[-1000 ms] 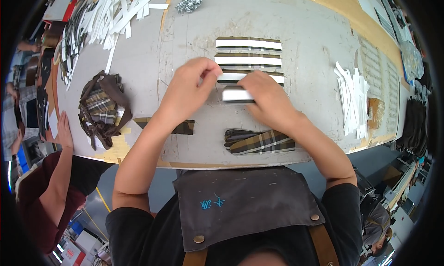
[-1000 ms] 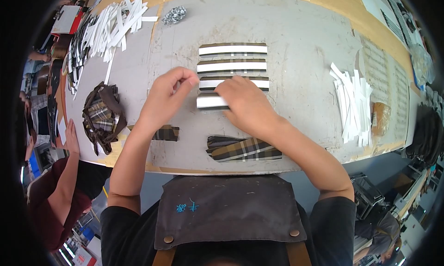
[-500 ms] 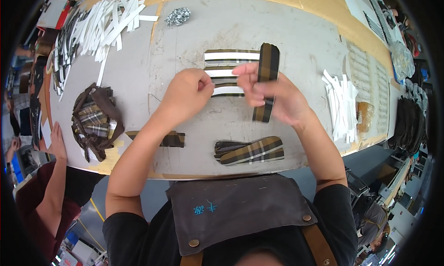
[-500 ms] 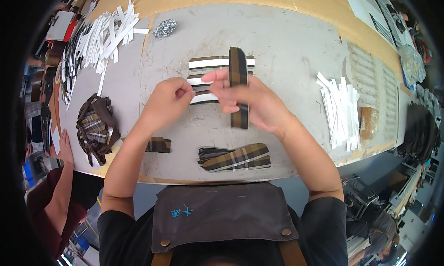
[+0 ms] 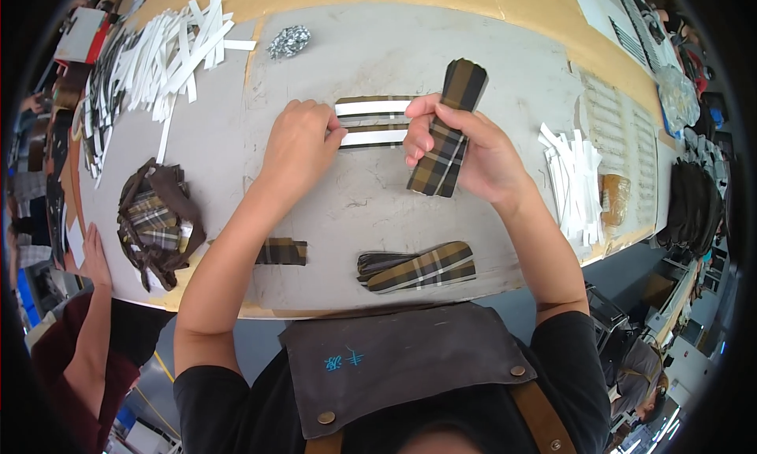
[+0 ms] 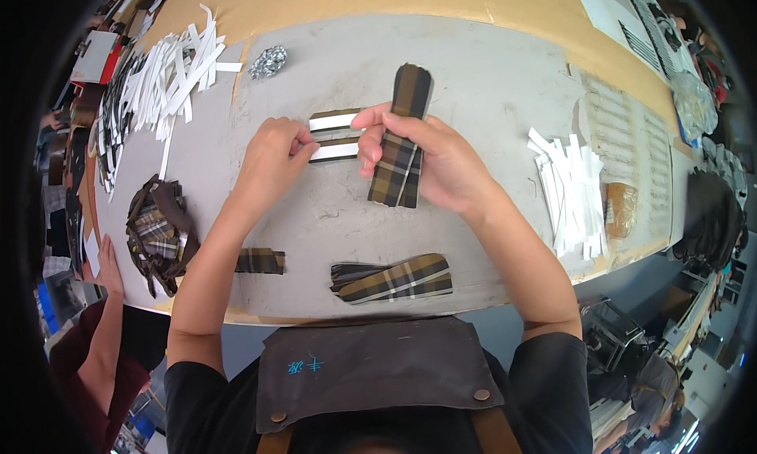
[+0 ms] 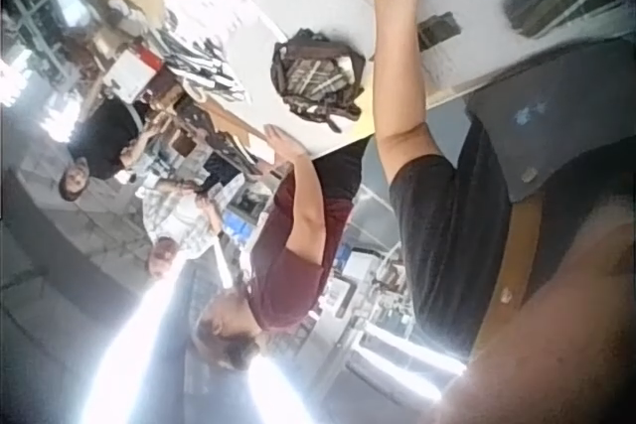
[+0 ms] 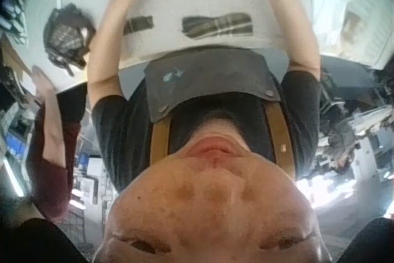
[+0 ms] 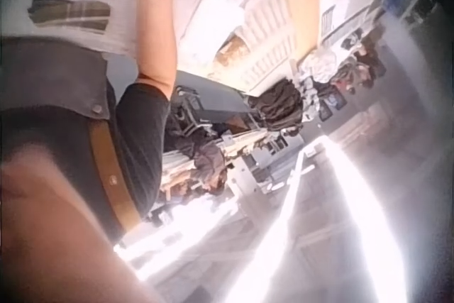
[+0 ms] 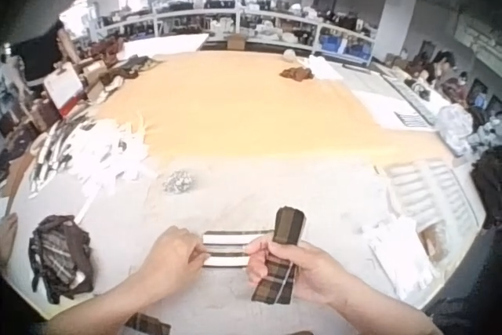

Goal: Gluing white strips onto plaid fabric pieces as part of leather goods assembly.

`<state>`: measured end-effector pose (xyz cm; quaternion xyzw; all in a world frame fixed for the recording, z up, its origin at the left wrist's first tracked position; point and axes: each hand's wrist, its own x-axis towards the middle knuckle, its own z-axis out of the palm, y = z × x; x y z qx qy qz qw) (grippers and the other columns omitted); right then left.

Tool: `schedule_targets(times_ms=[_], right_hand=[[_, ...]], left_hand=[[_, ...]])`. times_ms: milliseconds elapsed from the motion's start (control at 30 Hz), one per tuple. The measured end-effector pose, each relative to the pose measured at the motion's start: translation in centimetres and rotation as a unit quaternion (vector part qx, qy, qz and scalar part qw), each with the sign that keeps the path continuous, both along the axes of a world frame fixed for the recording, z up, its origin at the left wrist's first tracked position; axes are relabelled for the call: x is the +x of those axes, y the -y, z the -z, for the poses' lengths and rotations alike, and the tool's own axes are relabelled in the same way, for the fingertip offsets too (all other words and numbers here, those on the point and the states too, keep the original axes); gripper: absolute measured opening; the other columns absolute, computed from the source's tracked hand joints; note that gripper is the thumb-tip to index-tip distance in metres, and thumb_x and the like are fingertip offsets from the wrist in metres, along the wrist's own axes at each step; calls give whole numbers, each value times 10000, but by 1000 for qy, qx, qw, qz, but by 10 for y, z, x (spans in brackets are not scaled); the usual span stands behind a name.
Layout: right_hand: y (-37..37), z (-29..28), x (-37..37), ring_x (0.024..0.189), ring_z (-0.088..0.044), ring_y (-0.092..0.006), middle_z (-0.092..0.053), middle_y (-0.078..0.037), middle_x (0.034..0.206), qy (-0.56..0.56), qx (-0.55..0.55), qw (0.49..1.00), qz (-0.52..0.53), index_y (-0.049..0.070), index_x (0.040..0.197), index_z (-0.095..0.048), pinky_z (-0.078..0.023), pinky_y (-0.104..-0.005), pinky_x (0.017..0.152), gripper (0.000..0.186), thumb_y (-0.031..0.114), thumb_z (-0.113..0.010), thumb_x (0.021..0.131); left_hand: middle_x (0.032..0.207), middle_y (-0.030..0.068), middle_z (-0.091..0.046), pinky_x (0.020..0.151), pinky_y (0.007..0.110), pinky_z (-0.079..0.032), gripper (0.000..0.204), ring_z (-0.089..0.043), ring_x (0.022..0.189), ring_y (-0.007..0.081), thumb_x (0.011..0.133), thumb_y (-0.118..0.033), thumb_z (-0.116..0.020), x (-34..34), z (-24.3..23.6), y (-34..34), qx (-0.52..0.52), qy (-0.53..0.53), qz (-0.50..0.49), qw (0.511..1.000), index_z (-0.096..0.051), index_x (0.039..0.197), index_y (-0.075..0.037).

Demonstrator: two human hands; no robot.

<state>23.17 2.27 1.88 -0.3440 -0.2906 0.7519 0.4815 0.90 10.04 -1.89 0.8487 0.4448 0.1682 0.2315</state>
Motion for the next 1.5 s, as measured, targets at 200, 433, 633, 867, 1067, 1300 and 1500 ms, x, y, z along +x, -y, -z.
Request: schedule_targets(times_ms=[200, 433, 633, 867, 1067, 1300, 1500], right_hand=[[-1, 2, 2, 817, -570, -182, -572, -60, 876, -96, -43, 994, -19, -6, 1162, -568, -494, -337, 759, 271, 124, -576, 924], [-8, 24, -6, 797, -523, -145, -619, -58, 922, 601, 395, 692, 70, 44, 1133, -620, -443, -275, 696, 384, -36, -679, 763], [-16, 8, 2, 875, -603, -174, -625, -70, 919, 412, 94, 906, 29, 37, 1069, -652, -469, -289, 782, 305, -90, -590, 798], [-28, 24, -20, 946, -582, -267, -622, -104, 948, 572, 343, 736, 119, 23, 1066, -640, -485, -373, 793, 348, -87, -636, 736], [-38, 20, 5, 951, -538, -260, -624, -102, 969, 607, 335, 711, 117, 26, 1092, -636, -458, -357, 845, 372, -100, -578, 747], [-21, 12, -6, 860, -555, -252, -554, -101, 880, 526, 365, 767, 44, 26, 1043, -614, -460, -342, 772, 323, -58, -648, 733], [-22, 23, -8, 943, -568, -307, -552, -129, 977, 626, 376, 682, 52, 42, 1032, -584, -483, -396, 769, 292, -38, -625, 754]], left_hand=[[699, 61, -589, 672, 344, -447, 118, -539, 730, 202, 829, -94, -678, 1, -4, -6, 31, -15, 32, 999, -638, 776, 3], [741, 2, -582, 660, 282, -431, 168, -477, 707, 100, 885, -146, -658, 11, -22, -28, -368, 234, -37, 899, -654, 887, 22], [750, 86, -619, 680, 353, -462, 122, -548, 705, 239, 832, -118, -672, 11, 11, -33, 23, 11, 1, 1000, -647, 840, 1], [681, 49, -559, 627, 297, -425, 205, -518, 692, 164, 895, -199, -638, 27, -25, -47, -397, 151, -31, 905, -645, 790, -23], [695, 43, -569, 612, 272, -410, 244, -508, 665, 139, 911, -234, -629, 13, -32, -39, -257, 54, -24, 965, -649, 820, -8], [694, 27, -564, 624, 293, -422, 237, -515, 682, 137, 916, -227, -627, 4, -25, -19, -189, -32, 68, 979, -666, 866, 1], [633, -5, -495, 726, 296, -392, 422, -445, 630, 133, 1001, -360, -460, 13, -48, -7, -475, 412, 5, 778, -652, 797, -43]])
